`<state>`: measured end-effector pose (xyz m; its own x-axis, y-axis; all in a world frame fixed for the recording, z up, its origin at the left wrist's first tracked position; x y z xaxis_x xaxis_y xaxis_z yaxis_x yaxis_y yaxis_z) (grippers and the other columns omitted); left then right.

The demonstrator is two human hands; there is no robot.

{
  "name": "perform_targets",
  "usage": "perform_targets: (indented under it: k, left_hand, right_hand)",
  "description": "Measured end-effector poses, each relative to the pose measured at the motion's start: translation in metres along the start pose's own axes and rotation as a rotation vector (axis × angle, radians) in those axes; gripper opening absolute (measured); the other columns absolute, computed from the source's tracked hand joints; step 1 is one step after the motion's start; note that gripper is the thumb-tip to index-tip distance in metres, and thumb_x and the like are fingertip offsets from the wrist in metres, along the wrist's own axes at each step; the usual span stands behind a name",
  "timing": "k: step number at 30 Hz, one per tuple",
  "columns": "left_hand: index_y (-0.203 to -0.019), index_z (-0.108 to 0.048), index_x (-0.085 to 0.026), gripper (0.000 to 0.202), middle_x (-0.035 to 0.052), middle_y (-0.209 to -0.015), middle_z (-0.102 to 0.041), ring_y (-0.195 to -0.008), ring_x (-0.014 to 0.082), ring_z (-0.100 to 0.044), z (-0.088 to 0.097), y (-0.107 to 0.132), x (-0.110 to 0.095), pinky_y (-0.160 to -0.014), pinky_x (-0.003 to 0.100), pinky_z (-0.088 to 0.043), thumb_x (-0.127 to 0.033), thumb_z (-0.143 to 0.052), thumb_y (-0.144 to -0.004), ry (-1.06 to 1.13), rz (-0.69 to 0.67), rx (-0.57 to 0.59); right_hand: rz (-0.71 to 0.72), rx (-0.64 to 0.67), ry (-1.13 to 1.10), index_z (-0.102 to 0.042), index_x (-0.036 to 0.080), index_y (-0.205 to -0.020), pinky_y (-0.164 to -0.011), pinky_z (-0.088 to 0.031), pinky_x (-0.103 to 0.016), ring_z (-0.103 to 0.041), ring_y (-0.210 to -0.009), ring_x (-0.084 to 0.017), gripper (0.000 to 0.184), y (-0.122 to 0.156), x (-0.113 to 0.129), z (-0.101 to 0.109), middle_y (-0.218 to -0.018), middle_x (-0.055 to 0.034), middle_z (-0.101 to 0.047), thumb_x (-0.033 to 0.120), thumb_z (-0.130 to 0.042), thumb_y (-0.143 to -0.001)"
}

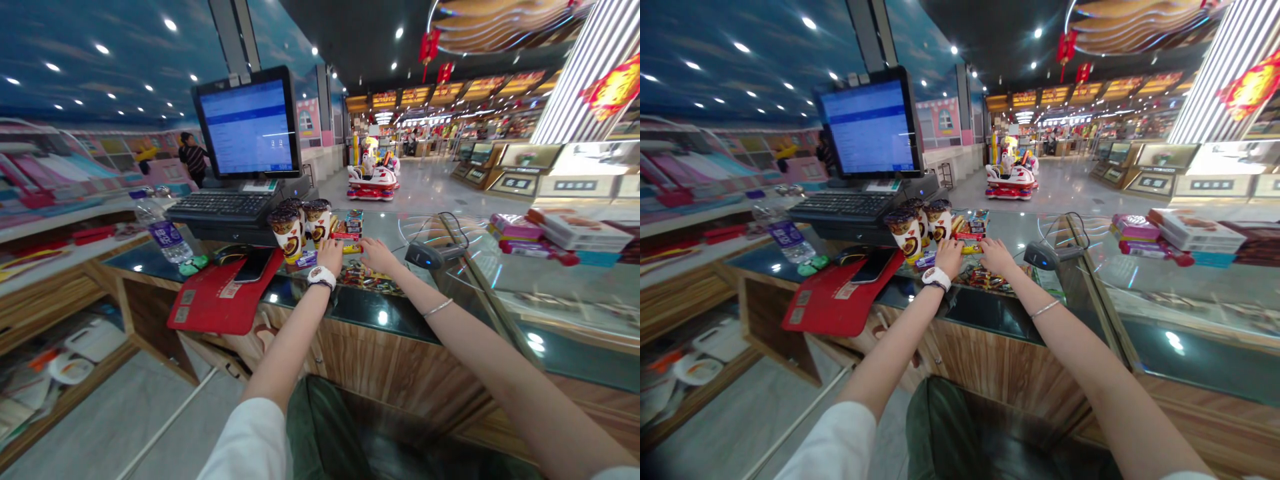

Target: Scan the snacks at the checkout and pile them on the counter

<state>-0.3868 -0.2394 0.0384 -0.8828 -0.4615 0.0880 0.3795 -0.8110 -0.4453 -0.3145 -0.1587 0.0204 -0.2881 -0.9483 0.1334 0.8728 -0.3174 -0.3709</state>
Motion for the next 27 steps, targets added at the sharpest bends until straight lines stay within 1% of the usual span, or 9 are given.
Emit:
perform_targets:
  k: [4, 7, 11, 14, 16, 21, 24, 27]
  left_hand:
    - [-0.115, -0.062, -0.02, 0.027, 0.0098, -0.111, -0.068, -0.117, 0.0236, -0.059, 0.006, 0.002, -0.005, -0.122, 0.047, -0.025, -0.013, -0.049, -0.093, 0.026, -0.038, -0.007]
    - [-0.12, -0.06, -0.022, 0.029, 0.0083, -0.116, -0.067, -0.119, 0.0232, -0.058, 0.02, 0.004, -0.013, -0.124, 0.048, -0.022, -0.015, -0.05, -0.094, 0.056, -0.076, -0.07]
    - [-0.126, -0.058, -0.023, 0.033, 0.0077, -0.123, -0.065, -0.125, 0.0232, -0.055, 0.042, 0.004, -0.03, -0.125, 0.048, -0.021, -0.02, -0.052, -0.094, 0.095, -0.142, -0.142]
    - [-0.126, -0.058, -0.023, 0.032, 0.0081, -0.124, -0.064, -0.126, 0.023, -0.055, 0.056, 0.002, -0.045, -0.126, 0.047, -0.02, -0.022, -0.052, -0.095, 0.124, -0.182, -0.172]
    - [-0.125, -0.059, -0.023, 0.031, 0.0074, -0.124, -0.064, -0.126, 0.0227, -0.055, 0.064, -0.001, -0.054, -0.126, 0.047, -0.02, -0.023, -0.052, -0.095, 0.145, -0.192, -0.189]
    - [-0.125, -0.058, -0.023, 0.03, 0.0064, -0.127, -0.064, -0.126, 0.0231, -0.054, 0.079, -0.011, -0.081, -0.126, 0.049, -0.019, -0.026, -0.053, -0.096, 0.215, -0.241, -0.232]
    - [-0.127, -0.057, -0.023, 0.032, 0.0066, -0.128, -0.064, -0.126, 0.0231, -0.054, 0.085, -0.018, -0.099, -0.126, 0.05, -0.017, -0.029, -0.054, -0.096, 0.243, -0.277, -0.264]
    - [-0.126, -0.058, -0.022, 0.031, 0.0063, -0.128, -0.064, -0.124, 0.0218, -0.055, 0.088, -0.024, -0.117, -0.127, 0.049, -0.016, -0.03, -0.054, -0.096, 0.265, -0.31, -0.295]
  right_hand:
    - [-0.023, -0.016, 0.017, -0.056, 0.015, -0.129, -0.115, -0.032, -0.048, -0.056, -0.124, -0.029, 0.046, 0.004, -0.002, 0.006, -0.13, -0.0153, -0.061, 0.013, -0.054, -0.083]
    - [-0.016, -0.058, 0.058, -0.058, 0.016, -0.127, -0.114, -0.033, -0.046, -0.057, -0.121, -0.029, 0.044, 0.008, -0.004, 0.02, -0.128, -0.0147, -0.062, 0.014, -0.057, -0.083]
    - [0.009, -0.125, 0.094, -0.061, 0.017, -0.122, -0.114, -0.032, -0.046, -0.058, -0.116, -0.03, 0.037, 0.013, -0.01, 0.05, -0.123, -0.0139, -0.063, 0.016, -0.057, -0.084]
    - [0.028, -0.174, 0.11, -0.064, 0.018, -0.116, -0.116, -0.03, -0.047, -0.059, -0.113, -0.029, 0.031, 0.022, -0.016, 0.077, -0.119, -0.0124, -0.065, 0.017, -0.056, -0.086]
    - [0.039, -0.207, 0.11, -0.064, 0.019, -0.116, -0.116, -0.029, -0.047, -0.059, -0.113, -0.029, 0.03, 0.031, -0.021, 0.092, -0.117, -0.0113, -0.066, 0.019, -0.055, -0.087]
    - [0.025, -0.303, 0.118, -0.064, 0.021, -0.117, -0.119, -0.026, -0.05, -0.058, -0.115, -0.028, 0.03, 0.057, -0.042, 0.122, -0.116, -0.0094, -0.067, 0.021, -0.052, -0.09]
    - [-0.011, -0.344, 0.125, -0.064, 0.023, -0.119, -0.12, -0.024, -0.053, -0.058, -0.116, -0.028, 0.031, 0.072, -0.06, 0.133, -0.118, -0.0086, -0.067, 0.023, -0.05, -0.092]
    - [-0.029, -0.374, 0.138, -0.065, 0.022, -0.119, -0.12, -0.024, -0.053, -0.058, -0.115, -0.027, 0.03, 0.086, -0.074, 0.143, -0.117, -0.0084, -0.067, 0.025, -0.05, -0.093]
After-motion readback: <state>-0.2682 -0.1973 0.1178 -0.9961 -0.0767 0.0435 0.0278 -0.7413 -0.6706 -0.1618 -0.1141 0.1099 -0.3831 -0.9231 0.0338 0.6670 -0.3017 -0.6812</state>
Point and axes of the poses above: each hand's wrist, its own y-axis away from the middle knuckle, its own z-axis out of the back of the hand, x = y × z, the point moved 10 cm from there along -y, towards the middle knuckle
